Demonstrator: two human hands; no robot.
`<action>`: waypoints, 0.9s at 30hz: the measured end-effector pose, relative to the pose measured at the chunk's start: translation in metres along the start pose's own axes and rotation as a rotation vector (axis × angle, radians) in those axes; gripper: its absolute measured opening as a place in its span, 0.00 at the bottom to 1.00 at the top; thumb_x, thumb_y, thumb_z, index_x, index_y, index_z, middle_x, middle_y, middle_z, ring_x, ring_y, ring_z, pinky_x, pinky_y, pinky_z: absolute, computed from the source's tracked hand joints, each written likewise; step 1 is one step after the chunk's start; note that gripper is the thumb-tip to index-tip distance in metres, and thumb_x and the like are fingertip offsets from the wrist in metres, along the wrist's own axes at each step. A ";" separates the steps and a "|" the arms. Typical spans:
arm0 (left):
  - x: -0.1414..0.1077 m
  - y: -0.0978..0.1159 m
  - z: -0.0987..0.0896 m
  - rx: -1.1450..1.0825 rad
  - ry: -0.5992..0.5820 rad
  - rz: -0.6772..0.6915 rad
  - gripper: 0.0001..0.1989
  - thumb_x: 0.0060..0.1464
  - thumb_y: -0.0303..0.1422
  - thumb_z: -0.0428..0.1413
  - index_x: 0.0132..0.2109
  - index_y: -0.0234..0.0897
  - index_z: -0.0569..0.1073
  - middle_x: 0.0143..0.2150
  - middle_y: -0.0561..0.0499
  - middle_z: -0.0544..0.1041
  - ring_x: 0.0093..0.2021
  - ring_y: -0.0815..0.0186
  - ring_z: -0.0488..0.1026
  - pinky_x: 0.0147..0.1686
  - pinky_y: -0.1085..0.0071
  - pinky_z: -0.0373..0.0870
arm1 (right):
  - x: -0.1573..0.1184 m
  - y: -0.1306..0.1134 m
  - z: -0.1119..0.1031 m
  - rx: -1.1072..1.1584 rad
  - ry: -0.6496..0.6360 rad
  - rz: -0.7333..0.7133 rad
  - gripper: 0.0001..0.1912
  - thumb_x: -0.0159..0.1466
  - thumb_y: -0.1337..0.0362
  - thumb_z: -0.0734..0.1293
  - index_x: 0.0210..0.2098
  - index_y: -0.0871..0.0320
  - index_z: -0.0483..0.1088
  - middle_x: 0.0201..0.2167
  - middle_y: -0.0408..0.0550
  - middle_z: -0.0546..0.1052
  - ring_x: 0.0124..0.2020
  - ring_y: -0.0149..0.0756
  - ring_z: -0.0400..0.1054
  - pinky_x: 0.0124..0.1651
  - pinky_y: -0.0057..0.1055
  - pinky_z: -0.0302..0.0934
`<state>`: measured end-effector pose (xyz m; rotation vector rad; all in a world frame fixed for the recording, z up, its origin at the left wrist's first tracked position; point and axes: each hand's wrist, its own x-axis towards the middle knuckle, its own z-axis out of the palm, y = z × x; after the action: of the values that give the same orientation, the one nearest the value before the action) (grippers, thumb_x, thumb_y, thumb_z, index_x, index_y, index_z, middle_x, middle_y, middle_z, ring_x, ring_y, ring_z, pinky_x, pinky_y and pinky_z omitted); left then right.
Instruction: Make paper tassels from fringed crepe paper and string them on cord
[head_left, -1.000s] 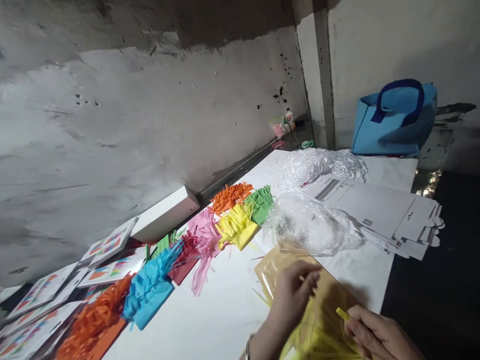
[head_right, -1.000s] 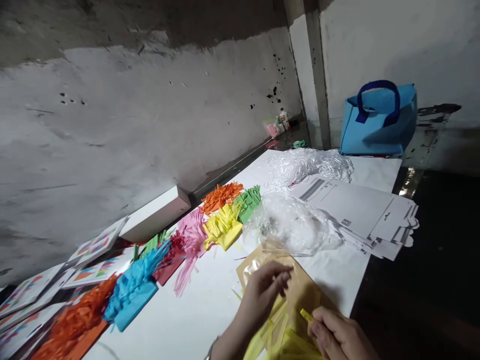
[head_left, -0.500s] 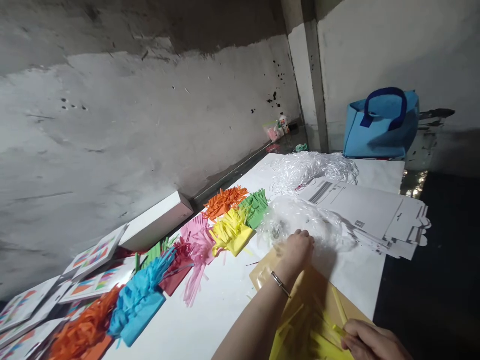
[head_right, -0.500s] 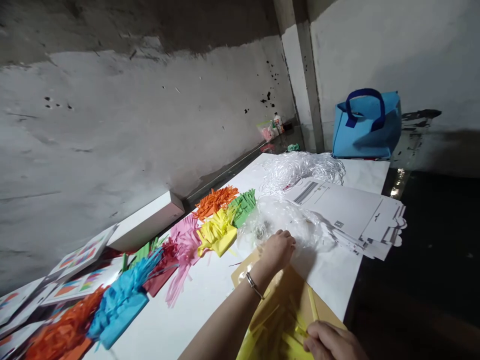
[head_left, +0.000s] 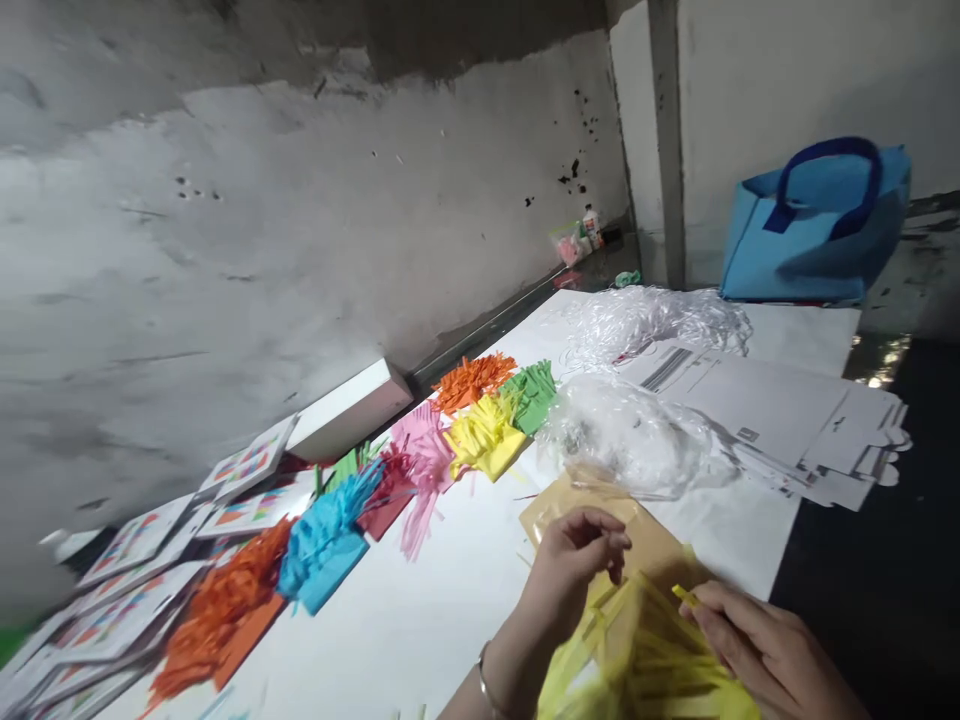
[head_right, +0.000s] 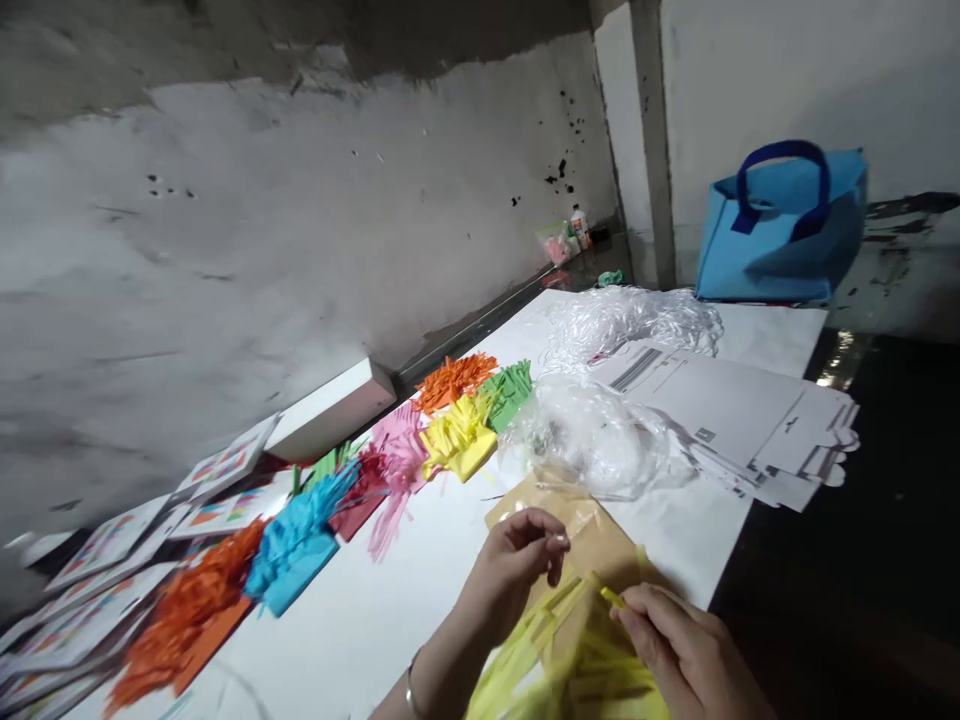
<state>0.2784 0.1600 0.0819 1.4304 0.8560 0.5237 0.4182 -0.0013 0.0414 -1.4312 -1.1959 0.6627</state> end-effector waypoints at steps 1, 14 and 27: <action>-0.018 -0.001 -0.003 -0.109 0.036 -0.030 0.16 0.45 0.42 0.67 0.34 0.32 0.77 0.25 0.52 0.74 0.22 0.72 0.66 0.24 0.74 0.67 | 0.002 -0.003 0.003 -0.019 -0.039 -0.026 0.15 0.74 0.55 0.60 0.35 0.52 0.73 0.28 0.42 0.80 0.29 0.33 0.77 0.34 0.19 0.71; -0.164 -0.068 -0.026 -0.443 0.480 0.165 0.12 0.50 0.40 0.71 0.36 0.35 0.83 0.30 0.50 0.77 0.25 0.72 0.72 0.25 0.75 0.73 | -0.006 -0.050 0.085 -0.154 -0.541 -0.336 0.17 0.75 0.65 0.54 0.33 0.53 0.68 0.27 0.40 0.75 0.29 0.30 0.74 0.33 0.23 0.64; -0.223 -0.064 -0.051 0.194 0.588 0.476 0.04 0.58 0.27 0.62 0.40 0.39 0.81 0.31 0.48 0.82 0.31 0.67 0.78 0.34 0.75 0.75 | -0.016 -0.073 0.110 -0.302 -0.866 -0.192 0.17 0.73 0.60 0.57 0.27 0.54 0.62 0.25 0.39 0.74 0.27 0.32 0.69 0.30 0.28 0.56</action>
<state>0.0916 0.0142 0.0658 1.6965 1.0439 1.2960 0.2925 0.0178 0.0810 -1.2619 -2.1504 1.0464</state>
